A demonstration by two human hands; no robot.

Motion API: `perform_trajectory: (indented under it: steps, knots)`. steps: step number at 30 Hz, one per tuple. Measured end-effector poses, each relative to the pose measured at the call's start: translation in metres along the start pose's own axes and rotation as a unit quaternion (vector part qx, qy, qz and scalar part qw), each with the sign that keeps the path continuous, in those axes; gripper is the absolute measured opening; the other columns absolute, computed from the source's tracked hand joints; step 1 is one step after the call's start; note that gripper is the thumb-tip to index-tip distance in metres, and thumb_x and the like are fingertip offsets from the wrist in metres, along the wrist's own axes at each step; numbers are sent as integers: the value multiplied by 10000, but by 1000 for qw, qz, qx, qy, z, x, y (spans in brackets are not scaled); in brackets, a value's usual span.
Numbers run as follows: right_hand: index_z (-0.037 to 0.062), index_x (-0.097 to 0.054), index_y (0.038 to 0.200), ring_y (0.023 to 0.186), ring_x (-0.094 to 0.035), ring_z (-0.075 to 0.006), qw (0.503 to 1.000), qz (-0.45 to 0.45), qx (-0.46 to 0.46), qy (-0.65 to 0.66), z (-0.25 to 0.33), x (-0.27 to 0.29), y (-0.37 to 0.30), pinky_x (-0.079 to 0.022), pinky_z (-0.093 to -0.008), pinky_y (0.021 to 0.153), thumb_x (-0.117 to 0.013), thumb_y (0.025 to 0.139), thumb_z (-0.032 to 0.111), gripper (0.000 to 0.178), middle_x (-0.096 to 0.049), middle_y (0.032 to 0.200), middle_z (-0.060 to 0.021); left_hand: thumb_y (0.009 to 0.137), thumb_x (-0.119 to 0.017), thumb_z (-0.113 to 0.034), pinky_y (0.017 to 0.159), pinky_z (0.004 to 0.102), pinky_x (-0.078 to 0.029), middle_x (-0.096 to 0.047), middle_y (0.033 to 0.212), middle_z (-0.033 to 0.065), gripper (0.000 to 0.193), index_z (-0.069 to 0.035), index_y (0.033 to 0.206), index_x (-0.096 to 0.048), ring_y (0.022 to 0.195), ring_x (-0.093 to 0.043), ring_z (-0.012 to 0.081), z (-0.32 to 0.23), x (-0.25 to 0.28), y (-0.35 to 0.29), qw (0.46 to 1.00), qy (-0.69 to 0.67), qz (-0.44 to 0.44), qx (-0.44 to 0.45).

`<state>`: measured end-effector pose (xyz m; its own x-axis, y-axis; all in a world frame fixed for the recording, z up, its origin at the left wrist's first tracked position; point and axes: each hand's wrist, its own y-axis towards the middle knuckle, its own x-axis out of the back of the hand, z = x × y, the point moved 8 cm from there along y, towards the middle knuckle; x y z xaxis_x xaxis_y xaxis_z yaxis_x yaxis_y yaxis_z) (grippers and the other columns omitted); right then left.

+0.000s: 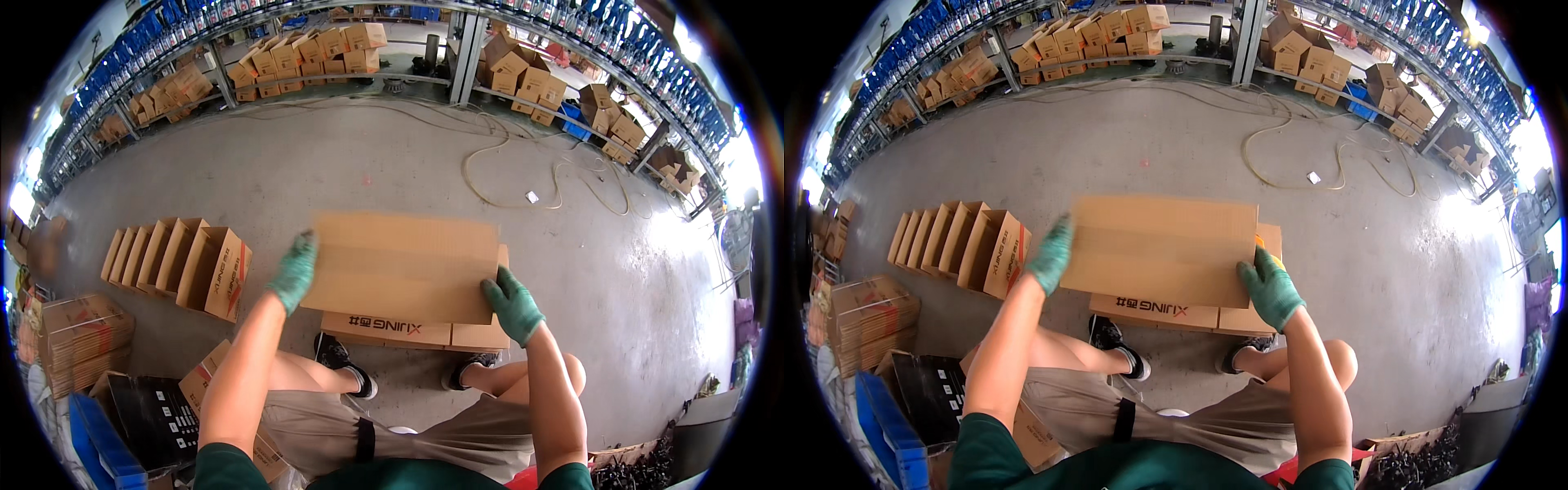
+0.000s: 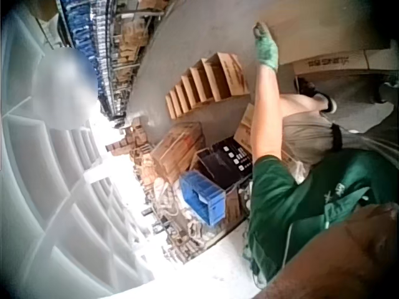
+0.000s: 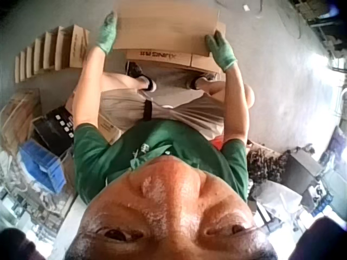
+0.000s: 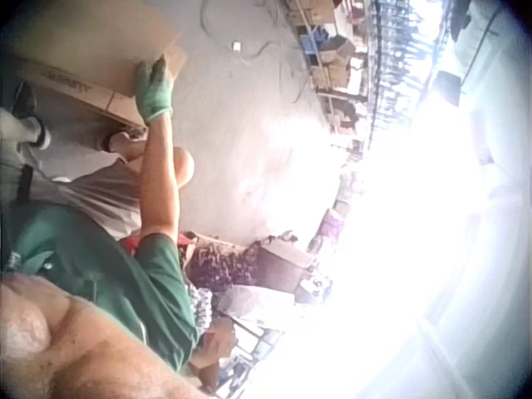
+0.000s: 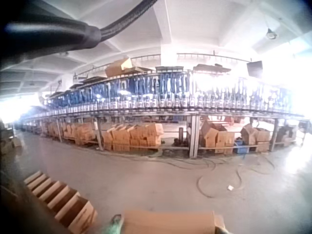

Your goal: The person repeatedly assembles flat cardboard boxes and seals them with packing tape using a handheld dispenser. They pick up a flat box, fold it into shape, and apply tape to the seams to close it. The process is repeated continuously throughout the clip.

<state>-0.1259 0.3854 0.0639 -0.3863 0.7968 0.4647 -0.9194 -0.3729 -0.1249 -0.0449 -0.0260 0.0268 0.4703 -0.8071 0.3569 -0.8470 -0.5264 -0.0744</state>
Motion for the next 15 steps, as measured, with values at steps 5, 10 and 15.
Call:
perform_trajectory:
  steps: [5, 10, 15]
  knots:
    - [126, -177, 1613, 1057, -627, -199, 991, 6, 126, 44, 23, 3, -8, -499, -328, 916, -569, 879, -69, 854, -642, 1219, -87, 965, -258, -770, 990, 511, -477, -606, 1190, 131, 824, -64, 1307, -511, 1148, -558, 294, -20, 48, -6, 918, -368, 88, 119]
    - [190, -205, 1615, 881, -620, -154, 984, 26, 102, 141, 3, -33, 17, -511, -279, 803, -504, 863, -97, 859, -627, 1093, -94, 1050, -372, -490, 835, 519, -549, -429, 1523, 163, 641, -55, 1519, -321, 1290, -553, 356, -25, 87, -42, 928, -247, 208, 184]
    - [109, -385, 1537, 1416, -447, -296, 953, -1, 301, -29, 80, -102, 45, -421, -362, 1108, -504, 879, -133, 712, -422, 1560, -152, 1029, -524, -118, 707, 441, -658, -490, 1461, 177, 485, 32, 1470, -389, 1220, -598, 362, 43, 140, -48, 950, -201, 73, 227]
